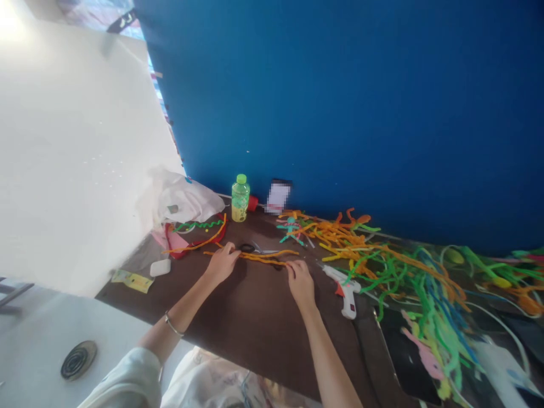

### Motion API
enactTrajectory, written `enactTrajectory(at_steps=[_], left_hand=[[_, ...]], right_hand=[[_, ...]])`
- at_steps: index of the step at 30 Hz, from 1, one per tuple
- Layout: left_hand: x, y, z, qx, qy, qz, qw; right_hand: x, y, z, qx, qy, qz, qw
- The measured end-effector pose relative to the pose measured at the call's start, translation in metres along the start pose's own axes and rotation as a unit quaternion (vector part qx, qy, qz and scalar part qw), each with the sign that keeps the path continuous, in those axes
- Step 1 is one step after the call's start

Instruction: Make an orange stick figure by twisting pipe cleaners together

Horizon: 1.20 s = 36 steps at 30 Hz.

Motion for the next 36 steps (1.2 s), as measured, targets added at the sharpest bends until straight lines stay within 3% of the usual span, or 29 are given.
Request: enactTrajectory(at_steps=[8, 17, 20, 22, 24, 28, 30, 33, 36], left_hand=[[0.000, -0.004, 0.013, -0.043, -0.018, 0.004, 0.999], [-0.004, -0.004, 0.006, -0.106, -0.017, 0.064, 0.992], [0.000, -0.005, 0.004, -0.090, -0.017, 0.060, 0.994], [0.001, -0.007, 0.002, -0.075, -0.007, 0.039, 0.996], [0.002, -0.009, 0.000, -0.080, 0.015, 0.007, 0.997], [0.001, -0.007, -0.004, -0.148, 0.074, -0.055, 0.985], [0.002, -0.006, -0.006, -0.178, 0.111, -0.077, 0.975], [0.004, -0.005, -0.006, -0.180, 0.158, -0.111, 0.965], [0.008, -0.002, -0.004, -0.155, 0.191, -0.152, 0.957]], right_hand=[[-0.002, 0.005, 0.002, -0.006, 0.050, -0.076, 0.996], [-0.001, 0.010, 0.001, -0.034, 0.064, -0.030, 0.997], [-0.001, 0.012, -0.001, -0.056, 0.061, 0.037, 0.996], [-0.006, 0.015, -0.002, -0.109, 0.045, 0.175, 0.977], [-0.012, 0.016, -0.003, -0.172, 0.035, 0.375, 0.910], [-0.018, 0.010, -0.003, -0.239, 0.059, 0.686, 0.685], [-0.017, 0.009, -0.004, -0.253, 0.066, 0.756, 0.600], [-0.014, 0.011, -0.006, -0.258, 0.060, 0.801, 0.537], [-0.014, 0.014, -0.010, -0.266, 0.048, 0.815, 0.513]])
Point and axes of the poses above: each hand's wrist, its own z-axis towards the middle knuckle, its own x-axis out of the back of the hand, y = z × x, the point moved 4 cm from there along z, towards the middle knuckle, and after that the axes turned 14 degrees about -z, right-handed, at the moved point
